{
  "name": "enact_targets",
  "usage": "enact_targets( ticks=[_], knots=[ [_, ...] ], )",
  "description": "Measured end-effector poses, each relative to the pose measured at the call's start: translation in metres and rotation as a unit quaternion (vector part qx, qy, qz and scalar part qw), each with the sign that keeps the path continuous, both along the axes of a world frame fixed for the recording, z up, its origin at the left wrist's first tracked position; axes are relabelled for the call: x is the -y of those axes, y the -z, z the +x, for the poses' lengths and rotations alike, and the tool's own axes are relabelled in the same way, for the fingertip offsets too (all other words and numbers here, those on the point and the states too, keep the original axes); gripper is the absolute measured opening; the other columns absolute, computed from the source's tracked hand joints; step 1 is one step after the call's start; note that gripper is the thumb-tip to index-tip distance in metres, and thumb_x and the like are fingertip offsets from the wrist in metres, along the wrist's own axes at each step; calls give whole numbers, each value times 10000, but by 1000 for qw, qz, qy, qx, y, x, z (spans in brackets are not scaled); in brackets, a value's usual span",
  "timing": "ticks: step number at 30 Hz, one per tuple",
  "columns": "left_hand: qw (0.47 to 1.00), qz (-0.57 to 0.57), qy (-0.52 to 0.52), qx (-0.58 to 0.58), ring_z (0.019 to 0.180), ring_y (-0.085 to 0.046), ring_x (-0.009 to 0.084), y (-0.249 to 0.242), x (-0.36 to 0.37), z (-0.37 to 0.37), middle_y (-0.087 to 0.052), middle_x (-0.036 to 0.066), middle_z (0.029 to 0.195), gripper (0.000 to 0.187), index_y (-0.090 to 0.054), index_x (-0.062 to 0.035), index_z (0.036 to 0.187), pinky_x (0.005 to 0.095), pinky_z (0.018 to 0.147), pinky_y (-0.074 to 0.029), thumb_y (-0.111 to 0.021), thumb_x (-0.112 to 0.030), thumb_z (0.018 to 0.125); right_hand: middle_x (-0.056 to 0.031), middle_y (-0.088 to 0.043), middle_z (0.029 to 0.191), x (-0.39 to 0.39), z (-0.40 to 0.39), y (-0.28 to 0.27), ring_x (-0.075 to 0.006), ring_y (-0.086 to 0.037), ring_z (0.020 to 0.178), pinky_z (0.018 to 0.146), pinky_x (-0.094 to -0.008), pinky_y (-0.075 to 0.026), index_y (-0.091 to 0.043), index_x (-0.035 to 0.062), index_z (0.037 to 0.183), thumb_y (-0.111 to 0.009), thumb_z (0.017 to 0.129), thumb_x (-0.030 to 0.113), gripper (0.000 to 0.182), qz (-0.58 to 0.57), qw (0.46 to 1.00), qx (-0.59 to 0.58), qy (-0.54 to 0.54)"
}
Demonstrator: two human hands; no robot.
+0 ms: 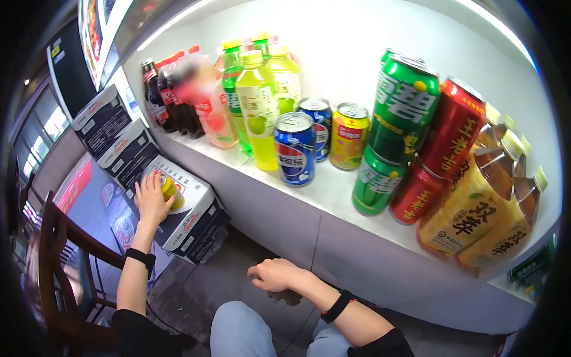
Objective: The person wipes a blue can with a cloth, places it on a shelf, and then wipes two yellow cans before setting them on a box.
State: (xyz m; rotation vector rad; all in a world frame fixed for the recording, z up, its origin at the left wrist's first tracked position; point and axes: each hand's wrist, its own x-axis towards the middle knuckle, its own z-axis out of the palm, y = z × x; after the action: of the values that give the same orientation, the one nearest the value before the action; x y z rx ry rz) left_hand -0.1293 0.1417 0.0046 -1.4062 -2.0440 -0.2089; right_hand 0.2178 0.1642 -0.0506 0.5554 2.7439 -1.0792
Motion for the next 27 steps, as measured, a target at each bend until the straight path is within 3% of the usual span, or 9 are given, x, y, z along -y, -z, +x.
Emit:
enact_targets(
  ticks=[2,4,7,11,17,18,21,24,27],
  knots=[
    [1000,24,12,-15,1246,-372,321,-9,-5,13,-426,133,1307,659,-436,-62,1277,522,1060,-240,-705,-278,715,-162,-672,888,-2,-1,1,-316,-638,857,789,-414,-493,-588,58,1123,-487,844,223,341,-3,1000,-4,-3],
    [980,59,186,51,1235,-381,344,-25,-12,51,-408,150,1314,582,-449,-46,1238,481,1048,-277,-696,-182,729,-160,-673,891,-2,0,3,-312,-638,859,792,-414,-492,-590,56,1123,-494,839,221,341,-10,1000,-1,-4],
    [906,22,369,207,1075,-533,324,-58,-13,137,-530,148,1175,354,-562,-36,1057,390,894,-448,-680,-128,736,-158,-672,898,-4,-1,14,-313,-638,862,792,-415,-494,-597,68,1113,-513,830,223,334,-13,1000,3,-6],
    [784,-16,543,302,1033,-573,309,-78,-16,223,-586,146,1097,345,-566,-7,1069,355,881,-457,-664,-38,740,-152,-671,913,-2,-3,13,-316,-638,865,793,-420,-493,-605,83,1101,-527,821,226,324,-11,1000,0,-1],
    [690,-61,545,472,1140,-537,259,-59,-51,268,-538,166,1237,366,-478,19,1209,347,978,-405,-565,-103,876,-144,-670,931,-6,-4,12,-318,-636,886,798,-429,-492,-608,92,1096,-542,821,229,315,3,1000,15,-1],
    [635,-90,525,560,1163,-524,251,-58,-56,266,-536,164,1244,349,-468,32,1208,349,986,-403,-544,-88,890,-145,-670,932,-5,-3,13,-317,-636,889,799,-430,-492,-609,95,1096,-547,820,229,313,-5,1000,6,5],
    [628,-86,522,571,1136,-540,233,-60,-57,266,-547,154,1223,317,-487,29,1185,346,978,-410,-539,-68,888,-148,-668,938,-5,-2,17,-318,-634,894,801,-432,-492,-610,101,1095,-553,819,228,309,-12,1000,-6,10],
    [685,-46,555,471,1115,-551,261,-68,-55,275,-563,158,1178,296,-510,23,1147,344,968,-415,-550,-39,860,-150,-666,945,-4,-4,12,-320,-632,901,805,-432,-491,-611,105,1092,-550,821,224,302,-10,1000,0,1],
    [755,78,615,216,1139,-498,348,-92,-65,295,-535,184,1177,358,-521,11,1123,371,956,-415,-560,22,767,-154,-666,941,-3,-5,-4,-323,-631,903,805,-434,-490,-612,105,1084,-548,817,222,299,-6,1000,22,-5]
  ],
)
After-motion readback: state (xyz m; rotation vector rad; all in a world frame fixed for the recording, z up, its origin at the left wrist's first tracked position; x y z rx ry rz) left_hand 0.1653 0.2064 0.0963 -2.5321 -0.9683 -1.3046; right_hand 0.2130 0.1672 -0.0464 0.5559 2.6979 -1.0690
